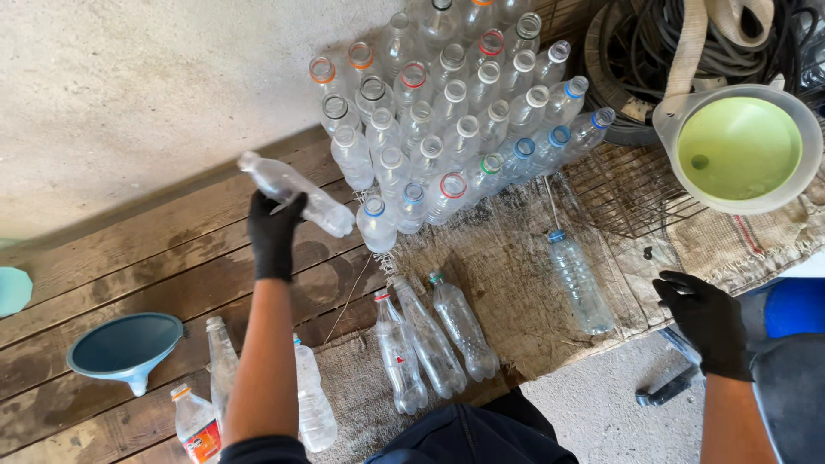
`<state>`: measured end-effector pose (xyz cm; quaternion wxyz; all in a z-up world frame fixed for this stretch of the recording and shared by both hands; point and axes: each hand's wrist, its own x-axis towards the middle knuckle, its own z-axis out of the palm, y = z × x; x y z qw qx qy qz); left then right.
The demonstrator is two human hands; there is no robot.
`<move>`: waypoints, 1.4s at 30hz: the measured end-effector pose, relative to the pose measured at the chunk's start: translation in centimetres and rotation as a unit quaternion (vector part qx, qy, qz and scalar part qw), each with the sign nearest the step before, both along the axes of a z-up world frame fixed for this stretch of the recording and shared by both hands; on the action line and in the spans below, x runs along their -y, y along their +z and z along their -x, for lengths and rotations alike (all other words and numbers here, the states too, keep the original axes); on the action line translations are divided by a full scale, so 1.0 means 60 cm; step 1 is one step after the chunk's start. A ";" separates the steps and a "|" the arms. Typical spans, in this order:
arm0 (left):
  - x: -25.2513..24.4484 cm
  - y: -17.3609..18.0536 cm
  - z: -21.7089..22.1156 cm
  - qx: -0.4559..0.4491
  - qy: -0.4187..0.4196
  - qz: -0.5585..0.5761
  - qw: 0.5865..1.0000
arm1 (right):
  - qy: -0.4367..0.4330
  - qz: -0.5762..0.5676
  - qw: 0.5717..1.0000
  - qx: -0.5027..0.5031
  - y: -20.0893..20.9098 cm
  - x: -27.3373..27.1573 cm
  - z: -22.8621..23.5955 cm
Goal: The person organizes empty plastic and glass bottles on a wooden workbench, placing caps onto some bottles and arranging them into a large group.
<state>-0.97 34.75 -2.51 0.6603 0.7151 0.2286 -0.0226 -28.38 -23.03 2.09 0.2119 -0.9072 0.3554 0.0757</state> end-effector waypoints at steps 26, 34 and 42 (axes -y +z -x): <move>0.039 -0.113 0.029 0.242 -0.186 -0.108 0.946 | 0.013 -0.143 0.989 0.020 -0.037 -0.056 -0.012; 0.068 -0.128 0.062 0.367 -0.159 -0.075 0.914 | 0.036 -0.111 0.993 0.015 -0.056 -0.044 -0.010; 0.104 -0.079 0.093 0.382 -0.117 -0.126 0.908 | 0.067 -0.106 0.990 0.061 -0.087 -0.015 0.014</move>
